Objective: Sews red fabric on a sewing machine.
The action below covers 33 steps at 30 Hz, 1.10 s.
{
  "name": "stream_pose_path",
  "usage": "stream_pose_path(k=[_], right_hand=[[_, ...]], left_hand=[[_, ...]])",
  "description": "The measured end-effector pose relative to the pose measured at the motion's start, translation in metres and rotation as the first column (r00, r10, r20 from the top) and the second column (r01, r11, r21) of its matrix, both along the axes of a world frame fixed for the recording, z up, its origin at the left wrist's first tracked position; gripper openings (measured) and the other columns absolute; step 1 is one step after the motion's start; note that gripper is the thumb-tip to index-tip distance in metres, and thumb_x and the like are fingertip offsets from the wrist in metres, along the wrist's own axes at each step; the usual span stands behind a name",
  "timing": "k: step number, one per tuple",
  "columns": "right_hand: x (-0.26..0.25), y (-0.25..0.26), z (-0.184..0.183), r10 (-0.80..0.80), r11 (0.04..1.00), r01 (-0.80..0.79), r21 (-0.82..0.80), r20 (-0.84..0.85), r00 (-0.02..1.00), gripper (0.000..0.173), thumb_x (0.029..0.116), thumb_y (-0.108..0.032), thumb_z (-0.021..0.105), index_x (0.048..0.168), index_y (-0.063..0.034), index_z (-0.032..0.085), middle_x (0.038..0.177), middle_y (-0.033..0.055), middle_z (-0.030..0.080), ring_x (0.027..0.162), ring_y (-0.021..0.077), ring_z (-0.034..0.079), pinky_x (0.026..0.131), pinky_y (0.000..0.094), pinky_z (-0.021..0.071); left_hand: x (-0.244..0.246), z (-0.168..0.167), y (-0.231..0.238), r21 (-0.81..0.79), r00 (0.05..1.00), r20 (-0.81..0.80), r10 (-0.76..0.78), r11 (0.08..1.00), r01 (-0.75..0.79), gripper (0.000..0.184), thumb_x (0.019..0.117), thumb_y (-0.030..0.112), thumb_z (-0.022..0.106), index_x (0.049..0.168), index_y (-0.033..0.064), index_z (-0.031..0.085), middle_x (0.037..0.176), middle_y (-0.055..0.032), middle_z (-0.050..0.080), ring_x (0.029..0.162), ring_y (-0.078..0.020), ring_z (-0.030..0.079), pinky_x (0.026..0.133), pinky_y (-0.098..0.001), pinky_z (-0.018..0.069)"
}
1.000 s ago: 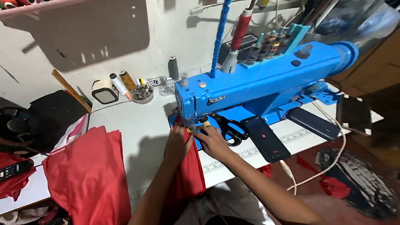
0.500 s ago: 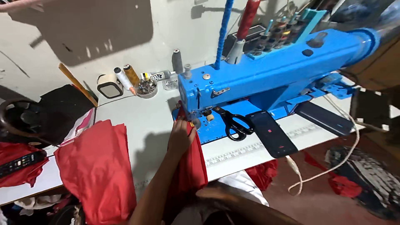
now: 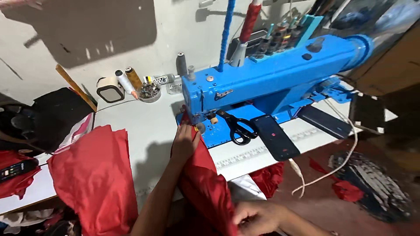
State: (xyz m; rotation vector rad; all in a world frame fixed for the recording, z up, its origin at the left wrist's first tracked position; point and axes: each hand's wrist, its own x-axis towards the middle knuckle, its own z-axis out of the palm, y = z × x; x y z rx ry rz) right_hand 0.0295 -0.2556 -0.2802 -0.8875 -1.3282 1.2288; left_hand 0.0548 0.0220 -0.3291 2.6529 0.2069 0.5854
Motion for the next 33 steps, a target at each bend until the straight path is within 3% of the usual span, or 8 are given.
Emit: stream_pose_path(k=[3,7,13,18,21,24,29,33], right_hand=[[-0.005,0.004,-0.030,0.042,0.955,0.032,-0.294,0.243,0.969,0.034,0.1030,-0.020,0.055,0.080,0.0043,0.061,0.070,0.0063,0.055,0.065,0.0096,0.050,0.062,0.0294,0.0410],[-0.014,0.004,-0.081,-0.153,0.840,0.267,-0.471,0.266,0.952,0.034,0.1045,-0.024,0.057,0.084,0.0027,0.063,0.071,0.0024,0.053,0.066,0.0066,0.048,0.065,0.0276,0.0416],[-0.009,-0.013,-0.075,-0.213,0.772,0.445,-0.455,0.474,0.854,0.039,0.1027,-0.032,0.060,0.096,0.0051,0.067,0.084,0.0174,0.065,0.081,0.0262,0.063,0.077,0.0466,0.0506],[0.003,0.005,-0.022,-0.673,0.510,0.839,0.193,0.696,0.249,0.036,0.1001,-0.038,0.060,0.088,-0.0064,0.071,0.081,0.0054,0.070,0.071,0.0146,0.067,0.064,0.0334,0.0574],[0.022,0.036,-0.019,-0.576,0.413,0.861,0.296,0.818,-0.005,0.044,0.0949,-0.043,0.067,0.107,-0.0007,0.074,0.104,0.0188,0.071,0.096,0.0374,0.070,0.079,0.0520,0.0578],[0.027,0.061,-0.028,-0.586,0.441,0.854,0.275,0.809,0.042,0.026,0.0925,-0.025,0.070,0.098,0.0004,0.072,0.103,0.0208,0.069,0.099,0.0412,0.067,0.081,0.0549,0.0552],[0.031,0.061,-0.010,-0.742,0.409,0.904,-0.128,0.530,0.411,0.017,0.0977,-0.020,0.061,0.098,-0.0022,0.062,0.076,0.0027,0.060,0.065,0.0083,0.058,0.062,0.0264,0.0496],[0.022,0.060,-0.019,-0.746,0.351,0.934,0.062,0.621,0.239,0.019,0.0975,-0.016,0.061,0.104,0.0001,0.067,0.072,0.0053,0.065,0.061,0.0128,0.062,0.059,0.0307,0.0532]], left_hand=[[0.000,-0.002,-0.001,0.093,0.997,0.066,0.030,0.995,-0.036,0.045,0.1021,0.033,0.056,0.120,-0.0065,0.068,0.133,-0.0258,0.064,0.133,-0.0398,0.057,0.115,-0.0547,0.0410],[-0.016,0.009,-0.023,0.177,0.994,0.022,0.112,0.978,-0.114,0.033,0.1032,0.024,0.055,0.109,-0.0031,0.074,0.127,-0.0218,0.069,0.128,-0.0383,0.062,0.107,-0.0544,0.0475],[-0.062,0.009,-0.062,-0.052,0.978,-0.064,0.198,0.978,-0.201,0.042,0.1020,0.018,0.054,0.133,-0.0099,0.062,0.144,-0.0283,0.056,0.139,-0.0461,0.049,0.116,-0.0590,0.0367],[-0.060,0.005,-0.061,-0.050,0.981,-0.018,0.191,0.980,-0.192,0.044,0.1021,0.019,0.052,0.133,-0.0117,0.060,0.144,-0.0289,0.056,0.139,-0.0482,0.049,0.115,-0.0635,0.0353],[-0.059,0.005,-0.058,-0.025,0.987,-0.045,0.153,0.988,-0.154,0.045,0.1037,0.019,0.050,0.136,-0.0104,0.059,0.146,-0.0302,0.053,0.140,-0.0487,0.046,0.117,-0.0597,0.0351],[-0.059,0.005,-0.047,0.011,0.992,-0.060,0.112,0.994,-0.112,0.047,0.1055,0.021,0.047,0.141,-0.0085,0.055,0.148,-0.0287,0.052,0.141,-0.0459,0.047,0.117,-0.0575,0.0363],[-0.061,0.001,-0.030,0.129,0.995,-0.014,0.102,0.987,-0.099,0.054,0.1062,0.033,0.041,0.143,-0.0051,0.055,0.146,-0.0212,0.058,0.137,-0.0390,0.054,0.113,-0.0613,0.0393],[-0.057,0.020,-0.052,0.077,0.983,-0.102,0.152,0.986,-0.145,0.043,0.1008,0.015,0.054,0.138,-0.0052,0.059,0.143,-0.0270,0.058,0.140,-0.0500,0.046,0.114,-0.0708,0.0289]])
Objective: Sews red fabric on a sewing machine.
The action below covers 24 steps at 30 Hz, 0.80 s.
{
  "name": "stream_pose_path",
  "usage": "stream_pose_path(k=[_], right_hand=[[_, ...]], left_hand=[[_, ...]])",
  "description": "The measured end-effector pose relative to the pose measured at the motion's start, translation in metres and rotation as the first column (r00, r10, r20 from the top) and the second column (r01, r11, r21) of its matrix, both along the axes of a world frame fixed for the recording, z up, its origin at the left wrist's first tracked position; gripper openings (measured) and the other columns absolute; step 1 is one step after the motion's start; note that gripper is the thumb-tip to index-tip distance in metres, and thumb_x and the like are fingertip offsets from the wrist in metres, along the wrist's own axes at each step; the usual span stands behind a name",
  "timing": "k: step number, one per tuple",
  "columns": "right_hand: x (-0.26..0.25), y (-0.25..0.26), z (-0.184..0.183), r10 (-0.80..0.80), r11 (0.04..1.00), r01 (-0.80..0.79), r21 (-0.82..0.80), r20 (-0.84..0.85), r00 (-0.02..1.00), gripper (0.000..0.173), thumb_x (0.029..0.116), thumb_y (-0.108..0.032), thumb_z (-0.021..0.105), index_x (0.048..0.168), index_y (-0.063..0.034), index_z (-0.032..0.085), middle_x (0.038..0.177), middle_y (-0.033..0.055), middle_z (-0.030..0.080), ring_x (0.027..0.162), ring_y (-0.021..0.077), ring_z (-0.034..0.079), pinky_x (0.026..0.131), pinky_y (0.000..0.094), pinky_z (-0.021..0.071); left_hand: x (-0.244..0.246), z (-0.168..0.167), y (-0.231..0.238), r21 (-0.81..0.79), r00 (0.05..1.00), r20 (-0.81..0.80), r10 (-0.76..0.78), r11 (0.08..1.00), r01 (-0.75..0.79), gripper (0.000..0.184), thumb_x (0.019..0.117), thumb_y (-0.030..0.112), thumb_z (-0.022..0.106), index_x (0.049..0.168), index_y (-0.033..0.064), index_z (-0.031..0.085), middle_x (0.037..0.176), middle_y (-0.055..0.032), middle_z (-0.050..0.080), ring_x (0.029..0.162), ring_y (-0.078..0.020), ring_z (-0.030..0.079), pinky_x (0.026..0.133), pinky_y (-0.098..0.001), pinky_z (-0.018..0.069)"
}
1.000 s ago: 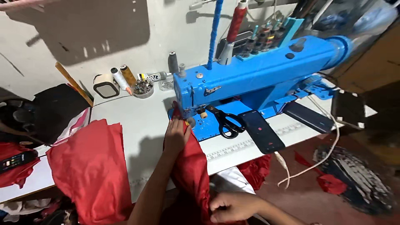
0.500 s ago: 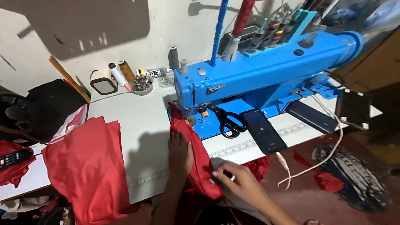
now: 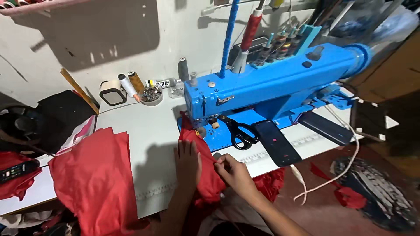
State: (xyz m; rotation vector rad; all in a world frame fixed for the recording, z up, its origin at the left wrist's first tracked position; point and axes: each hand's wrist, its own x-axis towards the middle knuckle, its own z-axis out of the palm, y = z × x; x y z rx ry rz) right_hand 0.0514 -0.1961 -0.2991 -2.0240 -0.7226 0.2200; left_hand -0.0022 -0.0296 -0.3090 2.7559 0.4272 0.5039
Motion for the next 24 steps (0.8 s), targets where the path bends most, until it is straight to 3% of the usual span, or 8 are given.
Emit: stream_pose_path(k=[3,7,11,14,18,20,24], right_hand=[[-0.008,0.000,-0.012,-0.012,0.997,0.029,-0.065,0.247,0.969,0.020,0.0967,-0.015,0.060,0.103,0.0006,0.072,0.080,0.0109,0.072,0.068,0.0232,0.071,0.064,0.0418,0.0600],[-0.014,-0.001,-0.022,0.002,0.998,0.025,-0.063,0.399,0.917,0.023,0.0964,-0.014,0.059,0.107,0.0002,0.075,0.090,0.0113,0.075,0.075,0.0232,0.074,0.065,0.0398,0.0621],[-0.020,-0.001,-0.029,0.017,0.999,0.008,-0.054,0.453,0.891,0.028,0.0969,-0.015,0.058,0.114,-0.0008,0.075,0.090,0.0101,0.075,0.073,0.0217,0.074,0.063,0.0366,0.0615],[-0.023,0.000,-0.033,0.021,0.999,0.002,-0.047,0.492,0.870,0.028,0.0946,-0.014,0.060,0.113,-0.0018,0.077,0.084,0.0101,0.072,0.068,0.0211,0.071,0.059,0.0353,0.0600],[-0.025,0.002,-0.033,0.019,0.998,0.011,-0.055,0.518,0.855,0.027,0.0940,-0.015,0.060,0.110,-0.0043,0.079,0.080,0.0086,0.070,0.062,0.0199,0.068,0.053,0.0340,0.0572],[-0.025,0.003,-0.032,0.026,0.998,0.010,-0.066,0.523,0.852,0.027,0.0933,-0.015,0.060,0.109,-0.0042,0.079,0.080,0.0086,0.069,0.061,0.0201,0.068,0.052,0.0345,0.0568],[-0.024,0.002,-0.025,0.083,0.992,-0.027,-0.127,0.462,0.883,0.026,0.0939,-0.015,0.060,0.108,-0.0030,0.079,0.082,0.0102,0.071,0.063,0.0234,0.070,0.053,0.0398,0.0585]], left_hand=[[0.000,-0.008,-0.013,-0.176,0.994,0.110,-0.024,0.983,0.044,0.037,0.0953,-0.001,0.052,0.129,-0.0085,0.064,0.141,-0.0315,0.057,0.139,-0.0513,0.046,0.115,-0.0634,0.0349],[-0.008,-0.021,-0.006,-0.078,0.984,0.168,-0.057,0.994,0.070,0.037,0.0955,0.006,0.051,0.126,-0.0038,0.068,0.140,-0.0269,0.060,0.134,-0.0462,0.054,0.112,-0.0591,0.0419],[-0.015,-0.023,0.011,0.025,0.975,0.159,-0.156,0.988,0.153,0.039,0.0973,0.013,0.050,0.128,-0.0023,0.068,0.139,-0.0261,0.061,0.133,-0.0446,0.056,0.111,-0.0571,0.0442],[-0.016,-0.023,0.016,0.045,0.972,0.147,-0.184,0.983,0.179,0.040,0.0994,0.018,0.049,0.129,-0.0002,0.068,0.140,-0.0253,0.060,0.133,-0.0449,0.056,0.111,-0.0581,0.0436],[-0.017,-0.025,0.015,0.075,0.961,0.161,-0.226,0.973,0.217,0.041,0.1022,0.028,0.048,0.132,0.0104,0.070,0.142,-0.0241,0.060,0.133,-0.0468,0.055,0.109,-0.0633,0.0427],[-0.018,-0.025,0.014,0.079,0.955,0.166,-0.247,0.968,0.236,0.039,0.1026,0.032,0.048,0.130,0.0158,0.072,0.143,-0.0234,0.059,0.134,-0.0476,0.054,0.109,-0.0650,0.0419],[-0.016,-0.025,0.015,0.011,0.955,0.174,-0.240,0.970,0.241,0.039,0.1011,0.041,0.053,0.122,0.0177,0.076,0.141,-0.0221,0.061,0.135,-0.0495,0.052,0.110,-0.0667,0.0392]])
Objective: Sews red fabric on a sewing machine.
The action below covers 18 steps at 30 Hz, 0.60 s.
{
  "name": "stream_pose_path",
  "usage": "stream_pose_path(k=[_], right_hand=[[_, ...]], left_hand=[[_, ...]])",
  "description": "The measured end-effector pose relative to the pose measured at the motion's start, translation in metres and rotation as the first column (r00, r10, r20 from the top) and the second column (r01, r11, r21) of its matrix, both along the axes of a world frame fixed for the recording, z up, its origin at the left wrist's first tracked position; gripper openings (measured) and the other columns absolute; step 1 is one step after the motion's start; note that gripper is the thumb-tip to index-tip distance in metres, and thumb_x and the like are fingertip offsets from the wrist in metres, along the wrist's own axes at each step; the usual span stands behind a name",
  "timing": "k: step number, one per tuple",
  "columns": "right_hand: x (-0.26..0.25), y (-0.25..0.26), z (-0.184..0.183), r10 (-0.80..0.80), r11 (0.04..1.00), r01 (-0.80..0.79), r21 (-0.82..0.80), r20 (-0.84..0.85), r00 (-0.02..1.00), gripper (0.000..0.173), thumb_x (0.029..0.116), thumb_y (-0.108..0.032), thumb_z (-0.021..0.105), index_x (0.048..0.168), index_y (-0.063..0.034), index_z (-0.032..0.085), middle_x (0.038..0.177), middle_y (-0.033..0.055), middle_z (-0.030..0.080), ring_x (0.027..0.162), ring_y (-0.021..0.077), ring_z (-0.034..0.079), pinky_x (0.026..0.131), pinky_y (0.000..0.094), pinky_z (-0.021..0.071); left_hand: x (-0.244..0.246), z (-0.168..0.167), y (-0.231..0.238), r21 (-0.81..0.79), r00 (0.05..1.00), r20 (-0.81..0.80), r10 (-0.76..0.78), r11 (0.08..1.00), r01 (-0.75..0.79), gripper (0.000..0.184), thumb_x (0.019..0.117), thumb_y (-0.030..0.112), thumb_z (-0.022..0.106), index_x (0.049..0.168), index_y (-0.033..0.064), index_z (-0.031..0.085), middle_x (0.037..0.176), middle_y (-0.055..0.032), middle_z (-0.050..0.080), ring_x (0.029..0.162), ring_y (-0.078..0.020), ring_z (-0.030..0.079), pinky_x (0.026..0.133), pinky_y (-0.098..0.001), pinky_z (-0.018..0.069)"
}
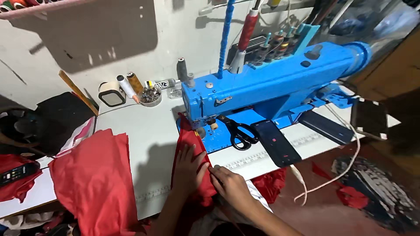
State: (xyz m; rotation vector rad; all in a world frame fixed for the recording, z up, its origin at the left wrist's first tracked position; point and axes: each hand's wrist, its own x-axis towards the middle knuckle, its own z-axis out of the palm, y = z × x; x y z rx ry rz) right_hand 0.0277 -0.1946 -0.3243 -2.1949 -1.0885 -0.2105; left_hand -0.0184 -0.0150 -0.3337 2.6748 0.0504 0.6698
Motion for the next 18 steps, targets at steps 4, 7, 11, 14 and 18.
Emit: stream_pose_path(k=[4,7,11,14,18], right_hand=[[0.025,0.003,0.022,0.080,0.995,-0.088,-0.043,-0.173,0.982,0.028,0.1000,-0.021,0.057,0.092,-0.0015,0.076,0.085,0.0124,0.073,0.076,0.0283,0.073,0.064,0.0496,0.0594],[0.063,0.020,0.033,0.084,0.995,-0.089,-0.049,-0.099,0.992,0.029,0.1020,-0.018,0.053,0.102,-0.0020,0.076,0.092,0.0165,0.071,0.085,0.0330,0.072,0.070,0.0508,0.0586],[0.097,0.045,0.025,0.161,0.976,-0.161,-0.146,-0.015,0.987,0.032,0.0977,-0.009,0.054,0.119,-0.0144,0.078,0.106,0.0202,0.069,0.098,0.0387,0.066,0.082,0.0519,0.0551],[0.102,0.050,0.013,0.179,0.977,-0.169,-0.131,0.066,0.982,0.032,0.0955,-0.007,0.056,0.115,-0.0176,0.079,0.101,0.0190,0.068,0.095,0.0389,0.065,0.080,0.0523,0.0538],[0.100,0.050,0.005,0.135,0.988,-0.121,-0.100,0.148,0.980,0.033,0.0929,-0.004,0.059,0.114,-0.0185,0.079,0.099,0.0183,0.068,0.092,0.0392,0.066,0.076,0.0519,0.0536]], left_hand=[[0.006,0.002,0.000,-0.111,0.999,-0.023,0.028,0.993,-0.031,0.036,0.0909,0.042,0.068,0.114,0.0151,0.077,0.139,-0.0202,0.062,0.138,-0.0490,0.048,0.110,-0.0680,0.0368],[0.009,0.004,-0.001,-0.092,0.998,-0.051,0.040,0.995,-0.045,0.041,0.0894,0.046,0.070,0.115,0.0146,0.075,0.143,-0.0207,0.059,0.140,-0.0476,0.046,0.112,-0.0668,0.0351],[0.010,0.006,0.002,-0.082,0.993,-0.109,0.045,0.995,-0.054,0.051,0.0899,0.053,0.067,0.118,0.0113,0.071,0.148,-0.0228,0.054,0.143,-0.0467,0.042,0.115,-0.0634,0.0324],[0.011,0.006,0.004,-0.097,0.992,-0.114,0.047,0.994,-0.058,0.053,0.0883,0.054,0.069,0.117,0.0095,0.071,0.149,-0.0225,0.052,0.144,-0.0454,0.041,0.116,-0.0632,0.0318],[0.016,0.007,0.008,-0.072,0.989,-0.133,0.060,0.995,-0.071,0.060,0.0872,0.059,0.068,0.120,0.0088,0.069,0.150,-0.0199,0.053,0.146,-0.0428,0.040,0.117,-0.0628,0.0292]])
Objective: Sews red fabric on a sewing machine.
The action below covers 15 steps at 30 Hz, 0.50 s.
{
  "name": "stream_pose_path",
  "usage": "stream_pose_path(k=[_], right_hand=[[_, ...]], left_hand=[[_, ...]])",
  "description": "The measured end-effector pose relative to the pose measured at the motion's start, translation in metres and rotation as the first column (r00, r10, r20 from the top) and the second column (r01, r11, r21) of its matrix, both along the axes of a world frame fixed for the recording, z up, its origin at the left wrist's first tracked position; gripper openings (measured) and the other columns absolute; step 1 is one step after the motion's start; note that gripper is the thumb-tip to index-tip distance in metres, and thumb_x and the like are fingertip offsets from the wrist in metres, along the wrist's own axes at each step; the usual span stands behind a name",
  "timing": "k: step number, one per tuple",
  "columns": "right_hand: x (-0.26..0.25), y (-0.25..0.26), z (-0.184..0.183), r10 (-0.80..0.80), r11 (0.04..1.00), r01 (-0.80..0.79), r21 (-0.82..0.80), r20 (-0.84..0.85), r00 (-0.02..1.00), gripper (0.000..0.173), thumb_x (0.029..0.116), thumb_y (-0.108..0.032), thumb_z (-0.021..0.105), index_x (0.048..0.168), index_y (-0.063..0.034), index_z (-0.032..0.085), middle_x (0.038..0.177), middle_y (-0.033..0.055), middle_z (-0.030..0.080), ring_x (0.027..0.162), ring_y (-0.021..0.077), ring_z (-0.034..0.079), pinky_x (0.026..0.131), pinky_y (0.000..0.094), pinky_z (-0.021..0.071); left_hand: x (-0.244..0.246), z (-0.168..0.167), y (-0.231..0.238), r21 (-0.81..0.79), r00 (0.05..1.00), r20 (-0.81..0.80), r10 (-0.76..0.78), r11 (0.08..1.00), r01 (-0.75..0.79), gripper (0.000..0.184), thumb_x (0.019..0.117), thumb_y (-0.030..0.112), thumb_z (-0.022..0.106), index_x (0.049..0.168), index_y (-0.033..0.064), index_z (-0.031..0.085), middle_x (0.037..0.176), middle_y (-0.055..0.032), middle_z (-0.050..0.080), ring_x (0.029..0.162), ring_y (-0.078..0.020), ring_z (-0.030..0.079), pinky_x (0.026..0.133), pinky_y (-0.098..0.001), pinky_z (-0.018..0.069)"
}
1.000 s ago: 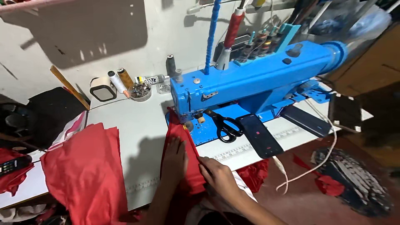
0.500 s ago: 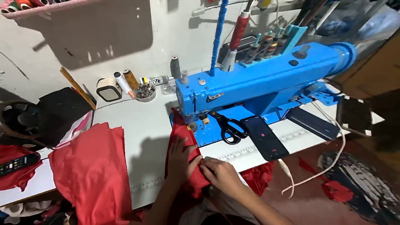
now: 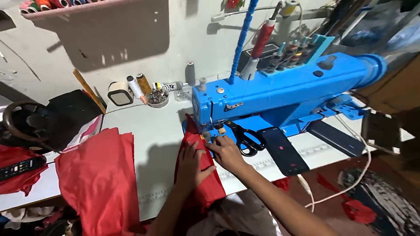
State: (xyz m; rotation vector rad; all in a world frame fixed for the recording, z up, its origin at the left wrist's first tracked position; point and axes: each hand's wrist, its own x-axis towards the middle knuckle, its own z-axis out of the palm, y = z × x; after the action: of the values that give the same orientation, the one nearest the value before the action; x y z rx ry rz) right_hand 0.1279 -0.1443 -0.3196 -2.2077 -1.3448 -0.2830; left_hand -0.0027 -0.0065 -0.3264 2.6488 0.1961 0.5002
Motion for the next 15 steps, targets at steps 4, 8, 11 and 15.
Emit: stream_pose_path(k=[4,8,11,15], right_hand=[[0.002,0.004,-0.002,-0.018,1.000,0.018,-0.016,0.003,1.000,0.037,0.0937,-0.003,0.058,0.119,-0.0206,0.077,0.103,0.0193,0.068,0.094,0.0396,0.066,0.077,0.0516,0.0536],[0.003,0.005,-0.003,-0.021,1.000,0.021,-0.018,0.005,1.000,0.038,0.0941,-0.003,0.058,0.121,-0.0223,0.076,0.103,0.0197,0.068,0.093,0.0399,0.066,0.076,0.0515,0.0538],[0.003,0.005,-0.003,-0.021,1.000,0.021,-0.012,-0.005,1.000,0.039,0.0938,-0.003,0.058,0.122,-0.0230,0.076,0.103,0.0198,0.068,0.094,0.0398,0.065,0.076,0.0519,0.0536],[0.004,0.004,-0.003,-0.017,1.000,0.017,0.000,-0.028,0.999,0.041,0.0923,-0.001,0.058,0.121,-0.0226,0.077,0.105,0.0202,0.068,0.095,0.0400,0.065,0.077,0.0529,0.0537]], left_hand=[[0.006,0.001,0.008,0.040,1.000,-0.024,0.007,0.999,-0.006,0.066,0.0866,0.063,0.066,0.120,0.0063,0.067,0.152,-0.0191,0.051,0.147,-0.0409,0.039,0.117,-0.0619,0.0288],[0.010,0.000,0.013,0.044,0.999,-0.046,-0.005,0.999,0.007,0.071,0.0863,0.066,0.064,0.123,0.0047,0.065,0.153,-0.0203,0.049,0.149,-0.0402,0.037,0.119,-0.0606,0.0263],[0.011,0.001,0.015,0.034,0.999,-0.043,-0.011,0.999,0.013,0.071,0.0856,0.065,0.066,0.122,0.0034,0.065,0.154,-0.0209,0.048,0.148,-0.0403,0.037,0.120,-0.0608,0.0259],[0.011,0.000,0.016,0.029,1.000,-0.023,-0.006,1.000,0.007,0.070,0.0863,0.064,0.065,0.120,0.0036,0.065,0.154,-0.0202,0.049,0.148,-0.0396,0.039,0.119,-0.0605,0.0272]])
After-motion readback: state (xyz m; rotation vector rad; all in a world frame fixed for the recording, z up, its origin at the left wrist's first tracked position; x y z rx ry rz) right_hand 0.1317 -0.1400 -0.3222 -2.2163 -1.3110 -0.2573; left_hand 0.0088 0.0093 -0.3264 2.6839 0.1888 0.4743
